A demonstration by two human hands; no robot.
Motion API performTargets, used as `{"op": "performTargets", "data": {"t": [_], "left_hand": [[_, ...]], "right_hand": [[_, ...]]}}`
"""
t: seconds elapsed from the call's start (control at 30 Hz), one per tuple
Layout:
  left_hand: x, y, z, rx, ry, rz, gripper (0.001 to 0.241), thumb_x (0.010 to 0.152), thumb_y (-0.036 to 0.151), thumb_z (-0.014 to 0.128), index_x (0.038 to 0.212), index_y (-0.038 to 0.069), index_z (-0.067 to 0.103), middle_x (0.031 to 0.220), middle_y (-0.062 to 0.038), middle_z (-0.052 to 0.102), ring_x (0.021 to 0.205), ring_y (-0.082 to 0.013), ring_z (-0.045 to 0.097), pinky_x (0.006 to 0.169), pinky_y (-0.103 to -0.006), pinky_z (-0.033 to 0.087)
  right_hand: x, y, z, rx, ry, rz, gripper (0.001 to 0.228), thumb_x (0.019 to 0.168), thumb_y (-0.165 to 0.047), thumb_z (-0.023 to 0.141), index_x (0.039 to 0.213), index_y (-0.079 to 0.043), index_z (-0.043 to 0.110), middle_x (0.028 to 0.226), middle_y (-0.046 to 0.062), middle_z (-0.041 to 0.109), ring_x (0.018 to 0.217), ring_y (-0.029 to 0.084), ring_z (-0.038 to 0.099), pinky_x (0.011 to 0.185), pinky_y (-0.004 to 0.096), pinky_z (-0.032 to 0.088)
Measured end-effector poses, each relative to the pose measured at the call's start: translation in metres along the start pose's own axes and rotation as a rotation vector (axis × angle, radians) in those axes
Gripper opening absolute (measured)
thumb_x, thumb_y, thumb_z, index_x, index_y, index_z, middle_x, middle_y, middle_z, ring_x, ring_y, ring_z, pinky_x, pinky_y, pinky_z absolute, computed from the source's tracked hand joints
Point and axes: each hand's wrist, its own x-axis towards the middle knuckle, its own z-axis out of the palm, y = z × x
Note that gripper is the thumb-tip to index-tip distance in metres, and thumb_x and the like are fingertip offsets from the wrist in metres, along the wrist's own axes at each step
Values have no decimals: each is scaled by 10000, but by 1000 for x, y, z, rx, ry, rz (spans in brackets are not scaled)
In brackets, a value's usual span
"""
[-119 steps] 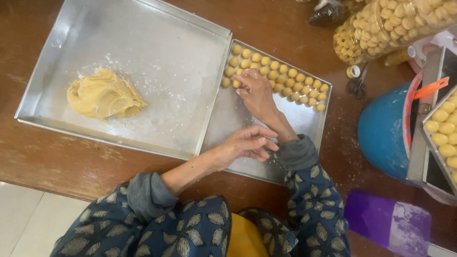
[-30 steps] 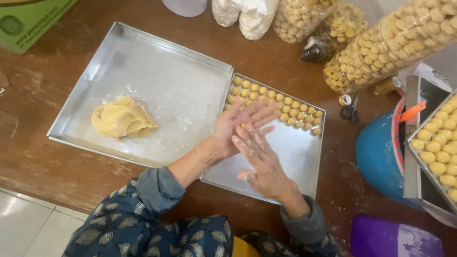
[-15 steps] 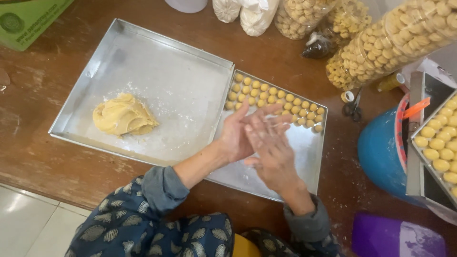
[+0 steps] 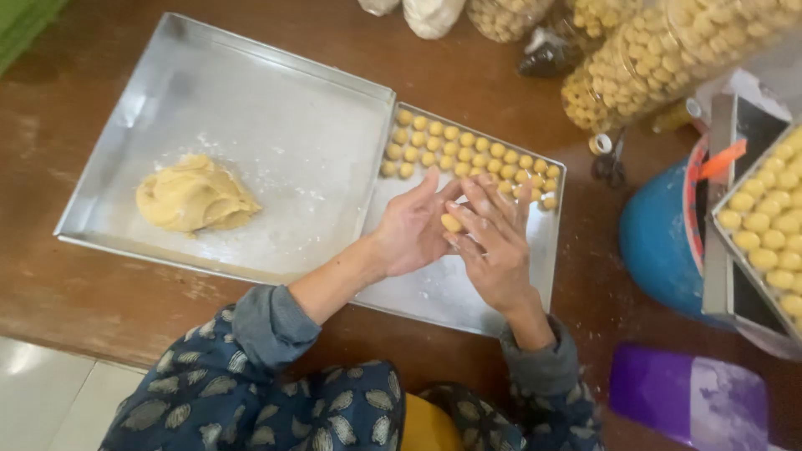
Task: Shaping dough into small balls and arranging them on a baking tray
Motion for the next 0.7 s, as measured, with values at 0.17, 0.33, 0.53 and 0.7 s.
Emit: {"op": "performTargets", "data": {"t": [0.17,0.33,0.53,0.7], "left_hand": [[-8,15,40,210,45,-53,518,1021,489,490,1442,188,513,1197,-91,696,1095,-212,686,978,-421,546],[-10,18,61,387,116,3,417,980,347,654,1287,66,633,940,-20,714,914,-123,732,920,-363,595],[-12,20,66,358,110,-92,588,998,610,489,1181,82,672,774,-31,629,870,-155,695,1026,-438,527],[-10,8,51,476,87,24,317,1001,430,614,1033,117,645,1022,-108,748,1032,-196,727,960,-356,552]], "right_hand": [[3,6,-13,11,58,72,358,861,-316,829,1100,-58,757,1322,120,694,1321,342,578,1262,577,160],[6,3,-15,43,97,91,453,833,-310,851,1153,-17,721,1287,131,700,1242,333,622,1236,555,257],[6,0,-18,-3,133,76,401,792,-366,874,1035,-61,782,1201,92,738,1139,316,639,1169,536,381],[13,-4,-20,12,108,51,521,820,-423,834,1132,-20,726,1238,138,709,1156,337,642,1178,554,352]]}}
